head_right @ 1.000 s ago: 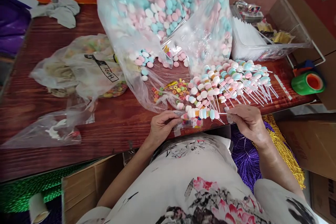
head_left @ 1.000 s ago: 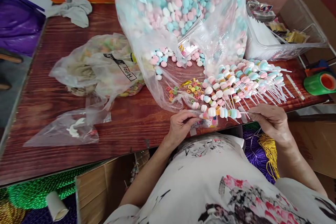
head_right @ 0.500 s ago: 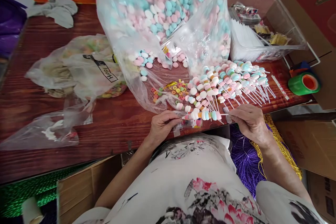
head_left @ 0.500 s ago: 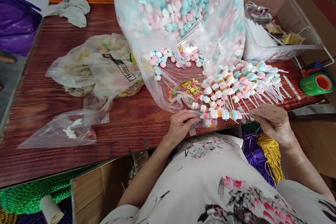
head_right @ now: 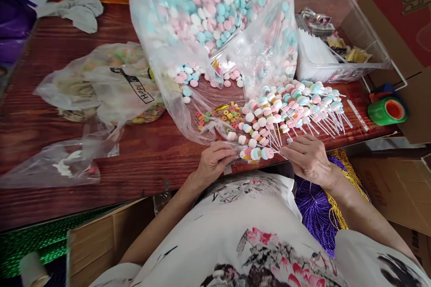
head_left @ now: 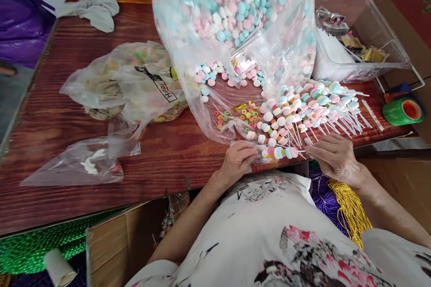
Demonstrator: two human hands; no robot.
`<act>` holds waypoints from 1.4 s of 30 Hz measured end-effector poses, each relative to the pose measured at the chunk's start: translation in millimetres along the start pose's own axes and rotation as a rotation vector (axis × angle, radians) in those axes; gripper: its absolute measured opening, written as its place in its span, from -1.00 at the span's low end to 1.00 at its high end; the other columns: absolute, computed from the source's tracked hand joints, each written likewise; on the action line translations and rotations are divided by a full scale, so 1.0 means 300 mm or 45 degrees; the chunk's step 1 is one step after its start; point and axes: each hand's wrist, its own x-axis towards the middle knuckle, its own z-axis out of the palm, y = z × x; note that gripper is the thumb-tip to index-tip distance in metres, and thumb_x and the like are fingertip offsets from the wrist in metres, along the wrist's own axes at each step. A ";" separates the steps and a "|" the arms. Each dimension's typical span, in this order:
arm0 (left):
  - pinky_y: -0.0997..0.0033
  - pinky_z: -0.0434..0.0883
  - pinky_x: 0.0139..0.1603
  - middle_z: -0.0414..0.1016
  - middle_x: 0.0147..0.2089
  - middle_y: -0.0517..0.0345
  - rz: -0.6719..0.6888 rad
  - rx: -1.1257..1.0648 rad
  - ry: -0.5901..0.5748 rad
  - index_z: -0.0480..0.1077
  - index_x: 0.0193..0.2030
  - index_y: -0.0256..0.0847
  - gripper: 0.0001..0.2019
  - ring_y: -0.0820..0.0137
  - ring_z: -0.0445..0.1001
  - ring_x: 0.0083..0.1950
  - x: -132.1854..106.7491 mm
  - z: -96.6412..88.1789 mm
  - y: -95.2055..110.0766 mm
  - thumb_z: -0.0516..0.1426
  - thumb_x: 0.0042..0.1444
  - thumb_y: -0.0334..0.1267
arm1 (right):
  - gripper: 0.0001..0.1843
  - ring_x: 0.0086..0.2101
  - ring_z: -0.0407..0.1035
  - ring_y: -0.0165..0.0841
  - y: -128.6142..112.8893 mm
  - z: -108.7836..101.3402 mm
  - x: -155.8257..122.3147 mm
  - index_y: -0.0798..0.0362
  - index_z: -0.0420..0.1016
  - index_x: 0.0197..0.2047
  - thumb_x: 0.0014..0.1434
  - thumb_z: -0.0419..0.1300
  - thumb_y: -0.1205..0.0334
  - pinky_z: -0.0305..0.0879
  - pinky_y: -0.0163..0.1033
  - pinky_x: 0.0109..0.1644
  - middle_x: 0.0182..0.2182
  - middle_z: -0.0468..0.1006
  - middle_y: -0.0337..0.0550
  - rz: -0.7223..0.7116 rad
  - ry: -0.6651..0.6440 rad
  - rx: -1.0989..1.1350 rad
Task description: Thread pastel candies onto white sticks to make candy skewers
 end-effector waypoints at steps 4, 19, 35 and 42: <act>0.16 0.46 0.10 0.58 -0.03 -0.11 0.057 -0.033 -0.028 0.50 -0.23 -0.22 -0.91 0.25 0.52 0.07 0.014 -0.026 0.016 0.16 0.24 -0.31 | -0.80 -0.45 0.37 -0.37 0.001 0.053 0.012 0.02 0.53 -0.14 0.21 0.15 0.41 0.25 -0.20 -0.35 -0.49 0.55 -0.20 0.027 0.066 0.204; 0.45 0.31 -0.37 0.44 -0.35 0.21 -0.230 -0.357 -0.788 0.38 -0.26 -0.21 -0.49 0.38 0.38 -0.36 0.088 -0.039 0.169 0.25 -0.03 0.24 | -0.79 -0.39 0.41 -0.36 -0.004 -0.032 0.075 -0.12 0.53 -0.07 0.29 0.12 0.26 0.32 -0.18 -0.32 -0.33 0.63 -0.21 -0.291 0.095 0.091; 0.44 0.24 -0.39 0.43 -0.35 0.23 -0.469 -0.076 -0.750 0.37 -0.25 -0.19 -0.64 0.37 0.37 -0.36 0.076 -0.058 0.156 0.30 0.03 0.04 | -0.80 -0.57 0.03 -0.44 -0.074 -0.038 0.227 0.06 0.32 -0.38 0.23 0.00 0.47 -0.22 -0.19 -0.43 -0.56 0.39 -0.25 -0.249 -0.522 -0.076; 0.44 0.25 -0.31 0.44 -0.32 0.22 -0.598 -0.084 -0.758 0.39 -0.24 -0.23 -0.57 0.36 0.37 -0.30 0.091 -0.090 0.149 0.35 -0.07 0.04 | -0.86 -0.55 0.15 -0.43 -0.129 -0.031 0.278 0.09 0.37 -0.25 0.20 0.05 0.49 -0.26 -0.20 -0.42 -0.48 0.51 -0.16 -0.190 -0.900 -0.173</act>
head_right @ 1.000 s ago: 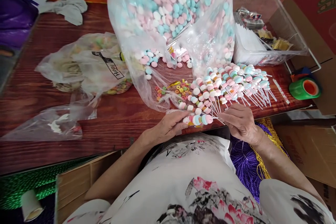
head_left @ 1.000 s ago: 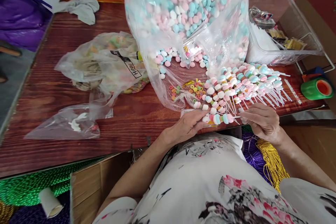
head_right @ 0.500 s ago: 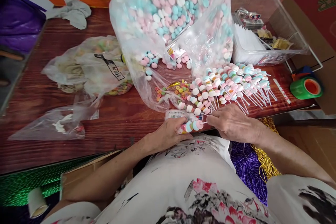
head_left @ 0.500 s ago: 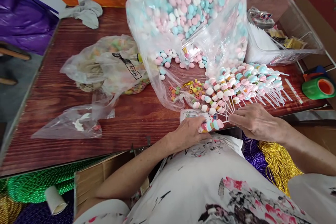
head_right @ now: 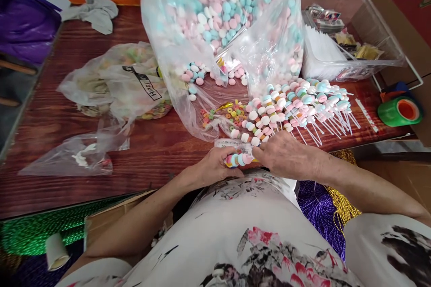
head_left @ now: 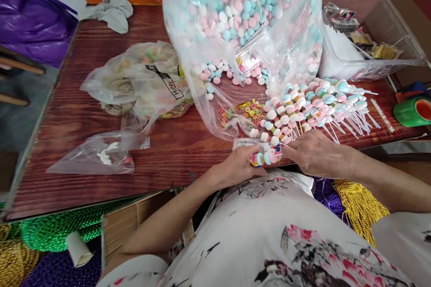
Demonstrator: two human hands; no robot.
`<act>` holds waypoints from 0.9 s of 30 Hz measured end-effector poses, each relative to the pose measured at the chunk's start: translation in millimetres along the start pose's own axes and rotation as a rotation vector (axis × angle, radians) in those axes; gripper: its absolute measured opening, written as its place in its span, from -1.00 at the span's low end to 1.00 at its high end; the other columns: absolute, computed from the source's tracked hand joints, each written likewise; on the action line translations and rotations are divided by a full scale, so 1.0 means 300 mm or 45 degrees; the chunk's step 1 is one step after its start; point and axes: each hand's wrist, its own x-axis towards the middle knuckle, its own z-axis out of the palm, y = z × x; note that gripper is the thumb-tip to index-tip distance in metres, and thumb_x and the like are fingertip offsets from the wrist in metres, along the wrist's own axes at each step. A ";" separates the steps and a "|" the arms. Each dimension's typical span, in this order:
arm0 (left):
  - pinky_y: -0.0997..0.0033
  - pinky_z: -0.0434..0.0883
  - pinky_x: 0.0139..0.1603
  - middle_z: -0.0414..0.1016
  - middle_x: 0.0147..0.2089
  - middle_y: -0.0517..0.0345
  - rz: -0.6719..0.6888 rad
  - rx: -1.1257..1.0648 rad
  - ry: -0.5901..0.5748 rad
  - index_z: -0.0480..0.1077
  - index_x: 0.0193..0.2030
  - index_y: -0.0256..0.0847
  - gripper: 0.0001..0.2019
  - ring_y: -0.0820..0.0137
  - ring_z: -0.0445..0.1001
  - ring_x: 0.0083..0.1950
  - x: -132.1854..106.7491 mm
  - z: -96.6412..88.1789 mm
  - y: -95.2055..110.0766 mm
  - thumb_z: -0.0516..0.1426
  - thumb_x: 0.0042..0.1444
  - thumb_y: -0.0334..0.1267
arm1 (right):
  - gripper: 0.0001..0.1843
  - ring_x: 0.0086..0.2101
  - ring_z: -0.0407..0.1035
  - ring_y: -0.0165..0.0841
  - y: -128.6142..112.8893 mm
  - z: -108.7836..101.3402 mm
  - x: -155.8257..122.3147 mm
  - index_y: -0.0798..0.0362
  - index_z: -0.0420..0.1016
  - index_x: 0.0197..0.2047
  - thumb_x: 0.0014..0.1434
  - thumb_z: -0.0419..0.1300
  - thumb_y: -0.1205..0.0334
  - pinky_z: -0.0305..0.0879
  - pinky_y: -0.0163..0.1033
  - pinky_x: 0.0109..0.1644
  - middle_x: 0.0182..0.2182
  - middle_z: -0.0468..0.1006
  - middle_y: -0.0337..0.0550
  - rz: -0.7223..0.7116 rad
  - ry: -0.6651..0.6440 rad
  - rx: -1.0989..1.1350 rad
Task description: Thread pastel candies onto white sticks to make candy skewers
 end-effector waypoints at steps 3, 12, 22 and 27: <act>0.41 0.25 -0.27 0.46 -0.28 0.15 0.010 0.117 0.020 0.38 -0.22 -0.24 -0.63 0.33 0.39 -0.27 -0.008 0.006 0.002 0.31 0.02 -0.01 | -0.87 -0.56 0.16 -0.42 0.000 -0.025 0.030 0.09 0.38 -0.23 0.19 0.07 0.46 -0.26 -0.20 -0.42 -0.52 0.52 -0.15 0.129 -0.164 0.028; 0.41 0.33 -0.18 0.45 -0.18 0.18 0.030 -0.323 -0.261 0.36 -0.11 -0.24 -0.43 0.31 0.39 -0.15 -0.010 -0.042 0.004 0.39 -0.17 0.06 | -0.83 -0.48 0.25 -0.38 -0.030 0.042 0.087 0.11 0.35 -0.11 0.36 -0.05 0.40 -0.20 -0.18 -0.39 -0.44 0.53 -0.16 -0.358 0.211 -0.105; 0.21 0.41 -0.04 0.49 0.04 -0.10 0.102 0.404 0.056 0.01 0.33 -0.24 -0.40 0.16 0.51 0.01 -0.059 -0.018 -0.012 0.09 0.16 -0.37 | -0.81 -0.58 0.01 -0.44 -0.005 0.029 0.107 0.10 0.42 -0.29 0.28 0.00 0.38 -0.23 -0.21 -0.41 -0.58 0.39 -0.20 0.119 -0.184 0.322; 0.18 0.44 -0.05 0.51 0.00 -0.12 0.128 0.818 0.150 -0.26 0.45 -0.26 -0.18 0.13 0.52 0.02 -0.062 -0.001 -0.037 0.05 0.08 -0.48 | -0.67 -0.53 0.07 -0.47 0.029 0.057 0.138 0.08 0.22 -0.51 0.32 -0.03 0.35 -0.05 -0.31 -0.38 -0.60 0.23 -0.30 0.014 -0.122 0.939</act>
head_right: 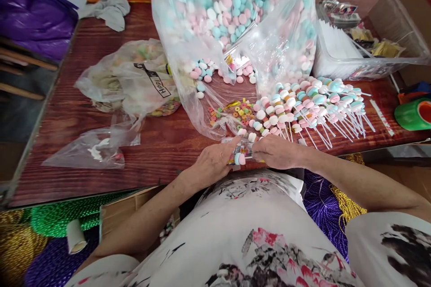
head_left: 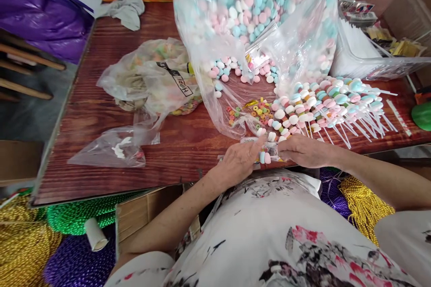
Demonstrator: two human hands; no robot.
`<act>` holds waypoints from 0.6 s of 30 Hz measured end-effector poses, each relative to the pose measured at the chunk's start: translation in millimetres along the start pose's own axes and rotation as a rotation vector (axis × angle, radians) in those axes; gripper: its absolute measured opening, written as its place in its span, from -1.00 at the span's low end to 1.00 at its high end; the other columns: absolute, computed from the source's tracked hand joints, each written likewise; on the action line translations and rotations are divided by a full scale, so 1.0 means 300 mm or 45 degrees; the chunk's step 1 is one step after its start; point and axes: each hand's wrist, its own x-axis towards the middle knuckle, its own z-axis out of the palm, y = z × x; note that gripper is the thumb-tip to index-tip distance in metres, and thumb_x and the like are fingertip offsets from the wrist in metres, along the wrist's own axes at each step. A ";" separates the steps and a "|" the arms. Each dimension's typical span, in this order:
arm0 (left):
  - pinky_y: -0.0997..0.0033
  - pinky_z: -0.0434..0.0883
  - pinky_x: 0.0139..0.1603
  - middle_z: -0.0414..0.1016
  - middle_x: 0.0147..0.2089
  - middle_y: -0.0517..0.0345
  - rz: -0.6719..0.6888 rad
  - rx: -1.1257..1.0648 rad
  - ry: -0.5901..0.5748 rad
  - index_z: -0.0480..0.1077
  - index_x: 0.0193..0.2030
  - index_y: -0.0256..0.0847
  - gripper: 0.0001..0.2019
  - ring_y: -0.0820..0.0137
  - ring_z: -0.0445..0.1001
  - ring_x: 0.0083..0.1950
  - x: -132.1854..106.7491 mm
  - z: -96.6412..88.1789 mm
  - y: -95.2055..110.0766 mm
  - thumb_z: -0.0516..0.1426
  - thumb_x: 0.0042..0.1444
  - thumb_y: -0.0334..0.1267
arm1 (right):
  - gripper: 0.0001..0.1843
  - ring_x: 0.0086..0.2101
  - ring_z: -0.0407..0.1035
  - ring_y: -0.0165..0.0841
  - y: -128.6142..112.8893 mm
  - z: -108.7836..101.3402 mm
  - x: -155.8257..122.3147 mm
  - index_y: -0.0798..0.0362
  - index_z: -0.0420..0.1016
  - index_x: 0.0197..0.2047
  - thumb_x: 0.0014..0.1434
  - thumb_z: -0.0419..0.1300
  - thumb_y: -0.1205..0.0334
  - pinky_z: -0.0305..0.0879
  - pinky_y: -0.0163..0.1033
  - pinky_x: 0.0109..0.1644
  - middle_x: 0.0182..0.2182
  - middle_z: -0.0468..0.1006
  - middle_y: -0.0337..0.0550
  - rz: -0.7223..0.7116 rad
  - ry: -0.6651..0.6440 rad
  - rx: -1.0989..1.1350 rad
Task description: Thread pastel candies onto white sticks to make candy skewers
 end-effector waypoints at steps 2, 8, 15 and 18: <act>0.20 0.44 -0.07 0.51 -0.02 -0.09 -0.012 0.055 -0.005 -0.33 0.47 -0.22 -0.13 0.14 0.53 -0.01 -0.006 0.003 -0.011 0.04 0.06 -0.50 | -0.65 -0.54 0.09 -0.49 0.030 0.022 0.013 0.07 0.18 -0.53 0.33 -0.04 0.32 0.01 -0.34 -0.39 -0.60 0.20 -0.33 -0.003 0.042 0.217; 0.24 0.43 -0.09 0.53 -0.07 -0.04 -0.119 -0.361 -0.019 -0.30 0.48 -0.22 -0.17 0.20 0.54 -0.12 -0.024 -0.012 -0.018 0.09 0.17 -0.34 | -0.75 -0.50 0.17 -0.43 0.089 0.093 0.021 0.10 0.44 -0.26 0.36 -0.04 0.29 0.05 -0.29 -0.39 -0.53 0.37 -0.24 -0.262 0.648 -0.191; 0.39 0.40 -0.21 0.51 -0.31 0.22 -0.132 -1.094 -0.230 -0.31 0.48 -0.19 -0.01 0.39 0.43 -0.35 -0.017 -0.080 -0.013 0.27 0.08 -0.24 | -0.78 -0.32 0.28 -0.32 0.063 0.025 -0.013 0.09 0.45 -0.16 0.30 -0.01 0.43 0.18 -0.21 -0.28 -0.35 0.45 -0.09 -0.753 0.827 -0.640; 0.32 0.42 -0.15 0.54 -0.20 0.10 -0.112 -0.981 -0.228 -0.33 0.49 -0.21 -0.02 0.33 0.48 -0.29 -0.008 -0.086 -0.015 0.24 0.11 -0.23 | -0.79 -0.37 0.23 -0.32 0.048 0.022 -0.013 0.09 0.45 -0.24 0.30 0.00 0.42 0.12 -0.18 -0.29 -0.40 0.45 -0.13 -0.691 0.769 -0.819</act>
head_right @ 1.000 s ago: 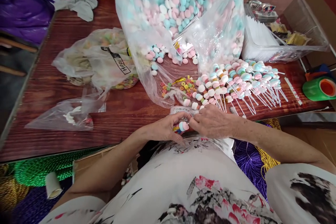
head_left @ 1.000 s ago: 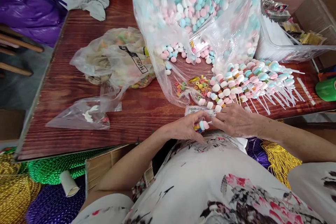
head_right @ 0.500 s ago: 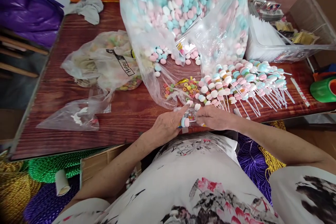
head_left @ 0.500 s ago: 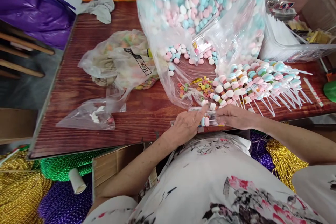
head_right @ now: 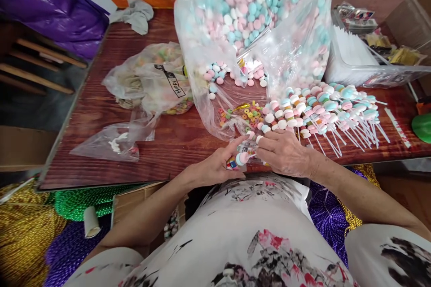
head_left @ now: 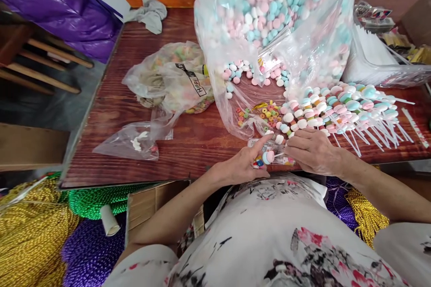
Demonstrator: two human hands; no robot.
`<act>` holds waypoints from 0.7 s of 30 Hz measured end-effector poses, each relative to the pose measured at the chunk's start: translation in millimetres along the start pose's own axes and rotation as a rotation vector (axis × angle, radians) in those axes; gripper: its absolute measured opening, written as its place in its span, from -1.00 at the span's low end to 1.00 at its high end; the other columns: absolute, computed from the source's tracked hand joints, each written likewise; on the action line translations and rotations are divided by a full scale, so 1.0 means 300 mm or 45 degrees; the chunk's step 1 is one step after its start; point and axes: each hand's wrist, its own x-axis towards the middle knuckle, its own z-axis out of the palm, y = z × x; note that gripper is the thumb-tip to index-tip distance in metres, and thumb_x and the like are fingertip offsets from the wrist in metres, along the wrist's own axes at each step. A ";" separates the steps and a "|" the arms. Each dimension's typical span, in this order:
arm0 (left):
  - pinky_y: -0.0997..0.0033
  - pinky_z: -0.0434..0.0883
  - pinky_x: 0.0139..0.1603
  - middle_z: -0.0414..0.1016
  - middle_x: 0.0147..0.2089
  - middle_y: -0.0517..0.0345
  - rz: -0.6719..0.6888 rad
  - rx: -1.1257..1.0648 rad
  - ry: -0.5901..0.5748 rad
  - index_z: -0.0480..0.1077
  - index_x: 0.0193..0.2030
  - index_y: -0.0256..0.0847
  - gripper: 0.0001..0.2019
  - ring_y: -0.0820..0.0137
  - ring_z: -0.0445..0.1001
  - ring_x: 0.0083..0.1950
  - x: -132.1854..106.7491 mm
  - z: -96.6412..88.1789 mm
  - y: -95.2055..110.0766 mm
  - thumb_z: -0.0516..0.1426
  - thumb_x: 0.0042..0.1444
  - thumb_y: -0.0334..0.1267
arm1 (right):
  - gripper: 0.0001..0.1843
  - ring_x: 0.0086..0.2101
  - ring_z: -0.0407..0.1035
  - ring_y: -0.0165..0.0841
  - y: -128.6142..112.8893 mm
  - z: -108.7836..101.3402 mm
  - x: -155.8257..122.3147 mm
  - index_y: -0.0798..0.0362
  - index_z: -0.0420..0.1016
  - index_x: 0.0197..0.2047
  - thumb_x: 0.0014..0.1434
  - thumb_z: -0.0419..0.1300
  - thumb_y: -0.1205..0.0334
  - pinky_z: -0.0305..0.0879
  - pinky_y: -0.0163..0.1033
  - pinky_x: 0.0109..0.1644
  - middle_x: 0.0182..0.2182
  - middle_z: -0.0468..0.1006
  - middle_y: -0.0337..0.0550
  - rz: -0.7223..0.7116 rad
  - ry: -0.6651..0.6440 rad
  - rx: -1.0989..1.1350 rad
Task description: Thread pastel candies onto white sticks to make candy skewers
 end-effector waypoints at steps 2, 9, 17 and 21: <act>0.25 0.42 -0.06 0.52 -0.01 -0.07 0.023 0.167 0.028 -0.34 0.49 -0.21 -0.07 0.26 0.52 -0.18 0.006 0.003 -0.002 0.19 0.15 -0.22 | -0.80 -0.38 0.21 -0.32 -0.011 0.008 0.006 0.10 0.45 -0.25 0.30 0.01 0.41 0.06 -0.16 -0.29 -0.39 0.46 -0.12 0.031 -0.113 -0.082; 0.13 0.42 0.05 0.39 0.23 -0.28 0.062 0.651 0.159 -0.43 0.48 -0.22 -0.11 0.07 0.49 0.13 -0.001 0.021 -0.030 0.10 0.19 -0.31 | -0.76 -0.46 0.17 -0.37 -0.040 0.021 0.042 0.11 0.44 -0.34 0.31 0.00 0.37 -0.07 -0.18 -0.31 -0.46 0.47 -0.13 0.328 -0.412 -0.026; 0.21 0.44 0.01 0.47 0.13 -0.16 0.141 0.866 0.306 -0.43 0.48 -0.21 -0.09 0.15 0.52 0.07 0.000 0.034 -0.056 0.05 0.11 -0.46 | -0.66 -0.52 0.22 -0.39 -0.102 0.084 0.075 0.13 0.45 -0.40 0.33 -0.03 0.26 -0.12 -0.21 -0.39 -0.52 0.51 -0.11 0.637 -0.473 0.212; 0.22 0.44 -0.05 0.52 -0.03 -0.08 0.185 0.912 0.269 -0.43 0.48 -0.23 -0.13 0.17 0.53 -0.02 0.018 0.038 -0.034 0.04 0.15 -0.42 | -0.82 -0.45 0.29 -0.32 -0.135 0.183 0.091 0.18 0.49 -0.30 0.17 0.06 0.36 -0.04 -0.19 -0.37 -0.42 0.55 0.00 0.547 -0.255 0.107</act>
